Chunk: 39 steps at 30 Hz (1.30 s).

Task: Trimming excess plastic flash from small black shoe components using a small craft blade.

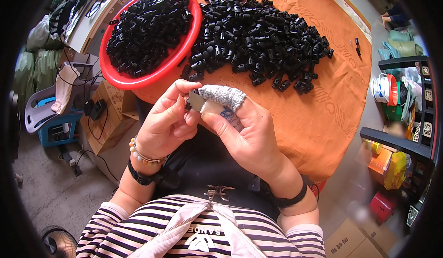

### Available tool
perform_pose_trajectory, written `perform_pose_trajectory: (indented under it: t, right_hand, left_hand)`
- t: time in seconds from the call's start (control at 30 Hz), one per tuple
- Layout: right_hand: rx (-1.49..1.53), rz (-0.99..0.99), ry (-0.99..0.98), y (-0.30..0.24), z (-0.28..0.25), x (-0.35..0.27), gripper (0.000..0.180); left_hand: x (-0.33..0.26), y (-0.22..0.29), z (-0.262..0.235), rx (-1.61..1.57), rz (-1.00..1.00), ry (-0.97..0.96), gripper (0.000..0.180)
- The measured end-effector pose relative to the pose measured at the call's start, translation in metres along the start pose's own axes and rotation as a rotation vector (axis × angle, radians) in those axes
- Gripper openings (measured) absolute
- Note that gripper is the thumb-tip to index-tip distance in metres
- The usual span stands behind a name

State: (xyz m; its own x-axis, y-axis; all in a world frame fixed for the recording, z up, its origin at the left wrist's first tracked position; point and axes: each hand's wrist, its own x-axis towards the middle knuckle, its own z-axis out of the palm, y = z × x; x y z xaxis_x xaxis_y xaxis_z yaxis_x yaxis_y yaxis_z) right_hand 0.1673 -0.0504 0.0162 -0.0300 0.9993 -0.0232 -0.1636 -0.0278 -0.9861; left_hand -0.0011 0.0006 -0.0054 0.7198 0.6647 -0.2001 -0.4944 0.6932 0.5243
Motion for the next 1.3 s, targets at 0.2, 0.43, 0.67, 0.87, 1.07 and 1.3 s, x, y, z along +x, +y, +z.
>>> perform_pose_trajectory:
  t: [0.2,0.43,0.67,0.87,1.07,1.3]
  right_hand:
    - [-0.048,0.011,0.031,0.001,0.002,-0.004,0.034]
    - [-0.087,-0.006,0.03,0.003,0.002,-0.003,0.036]
    - [-0.127,-0.008,0.017,0.0,0.001,-0.004,0.035]
    - [0.044,0.035,-0.001,-0.002,0.0,-0.002,0.033]
    - [0.146,-0.1,0.11,0.002,0.005,0.013,0.049]
    - [0.131,-0.037,0.171,0.01,0.012,0.029,0.044]
  left_hand:
    - [0.001,0.002,0.003,-0.089,-0.025,-0.038,0.029]
    - [0.001,0.002,0.003,-0.064,-0.002,-0.028,0.029]
    - [0.0,0.001,0.002,-0.025,0.01,-0.045,0.027]
    - [0.0,0.0,0.003,-0.022,0.0,-0.028,0.031]
    - [0.002,-0.004,0.002,-0.016,-0.02,-0.013,0.03]
    - [0.0,-0.002,-0.001,-0.063,-0.033,-0.082,0.025]
